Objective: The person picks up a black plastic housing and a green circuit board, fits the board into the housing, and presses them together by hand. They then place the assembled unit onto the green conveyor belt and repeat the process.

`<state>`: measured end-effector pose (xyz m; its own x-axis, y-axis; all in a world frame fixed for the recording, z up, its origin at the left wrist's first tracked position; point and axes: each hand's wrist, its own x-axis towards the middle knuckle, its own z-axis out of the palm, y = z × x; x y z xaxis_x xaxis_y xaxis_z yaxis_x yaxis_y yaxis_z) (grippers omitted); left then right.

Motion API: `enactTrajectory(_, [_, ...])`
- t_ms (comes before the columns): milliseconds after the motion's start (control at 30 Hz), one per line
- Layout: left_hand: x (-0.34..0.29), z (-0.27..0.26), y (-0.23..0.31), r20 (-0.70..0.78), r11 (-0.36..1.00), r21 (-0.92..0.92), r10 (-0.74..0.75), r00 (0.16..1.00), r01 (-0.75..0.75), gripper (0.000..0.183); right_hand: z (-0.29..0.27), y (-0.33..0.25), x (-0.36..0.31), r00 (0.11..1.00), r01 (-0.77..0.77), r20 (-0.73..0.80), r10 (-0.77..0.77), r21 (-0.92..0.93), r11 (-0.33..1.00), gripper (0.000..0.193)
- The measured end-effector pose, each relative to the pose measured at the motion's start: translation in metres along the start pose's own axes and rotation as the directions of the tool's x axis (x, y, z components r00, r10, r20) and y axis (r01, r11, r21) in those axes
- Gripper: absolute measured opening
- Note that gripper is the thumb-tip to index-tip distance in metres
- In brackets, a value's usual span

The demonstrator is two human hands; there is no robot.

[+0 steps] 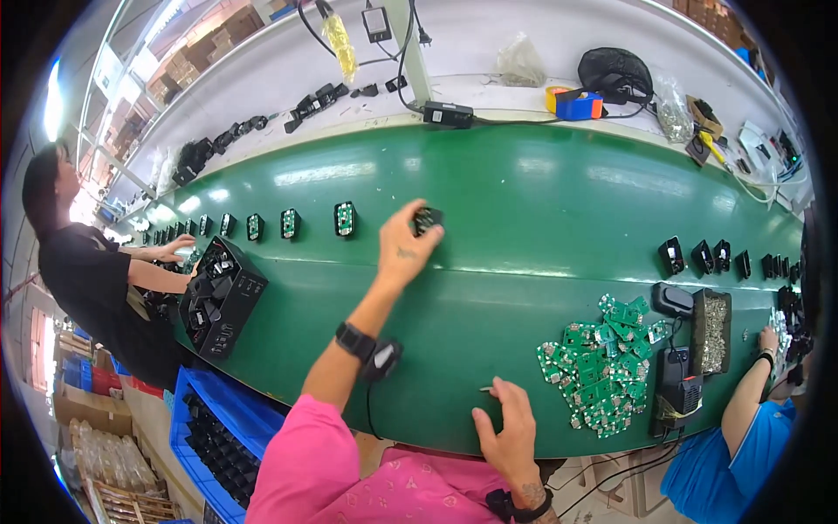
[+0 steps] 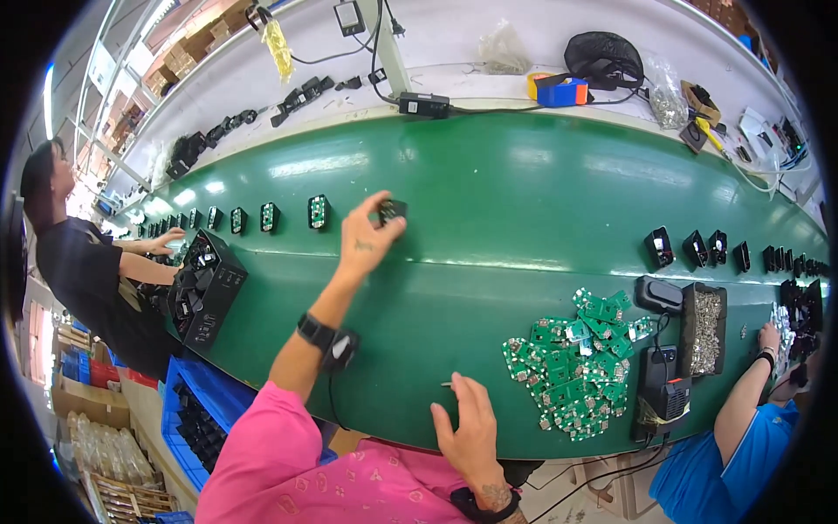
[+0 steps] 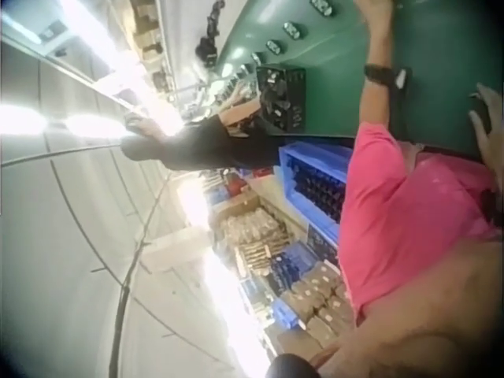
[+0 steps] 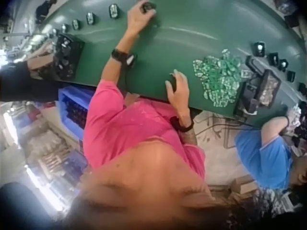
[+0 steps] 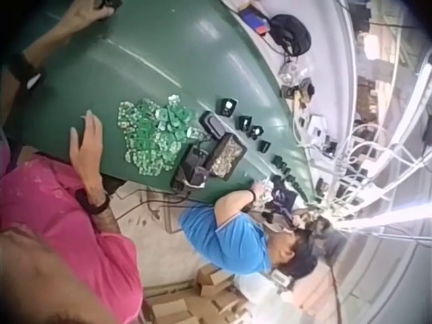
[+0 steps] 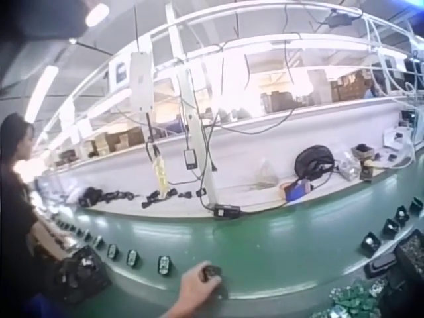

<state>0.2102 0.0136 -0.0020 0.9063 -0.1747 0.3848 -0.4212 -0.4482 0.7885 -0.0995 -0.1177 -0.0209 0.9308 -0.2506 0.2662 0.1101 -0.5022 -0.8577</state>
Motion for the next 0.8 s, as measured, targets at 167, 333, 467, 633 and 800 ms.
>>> enactTrajectory(167, [0.038,0.002,-0.039,-0.064,0.884,0.466,-0.001,0.998,0.031,0.062,-0.011,0.006,-0.014,1.0,0.021,-0.007,-0.021,-0.029,0.999,0.047])
enactTrajectory(333, [0.034,0.002,-0.036,-0.032,0.561,0.824,0.19,0.981,-0.082,0.071,-0.024,0.009,-0.027,0.998,0.06,0.001,-0.06,-0.03,0.998,0.044])
enactTrajectory(467, [0.026,0.094,0.069,0.451,0.887,0.255,0.242,0.859,-0.384,0.072,-0.028,0.014,-0.03,0.996,0.083,-0.037,-0.084,-0.021,0.996,0.041])
enactTrajectory(633, [-0.012,0.243,0.176,0.736,0.901,-0.061,0.331,0.591,-0.429,0.076,-0.027,0.019,-0.035,0.994,0.091,-0.067,-0.092,-0.016,0.996,0.04])
enactTrajectory(800, [-0.015,0.324,0.211,0.745,0.894,0.125,0.202,0.636,-0.431,0.082,-0.022,0.022,-0.04,0.989,0.113,-0.097,-0.109,0.038,0.993,0.038])
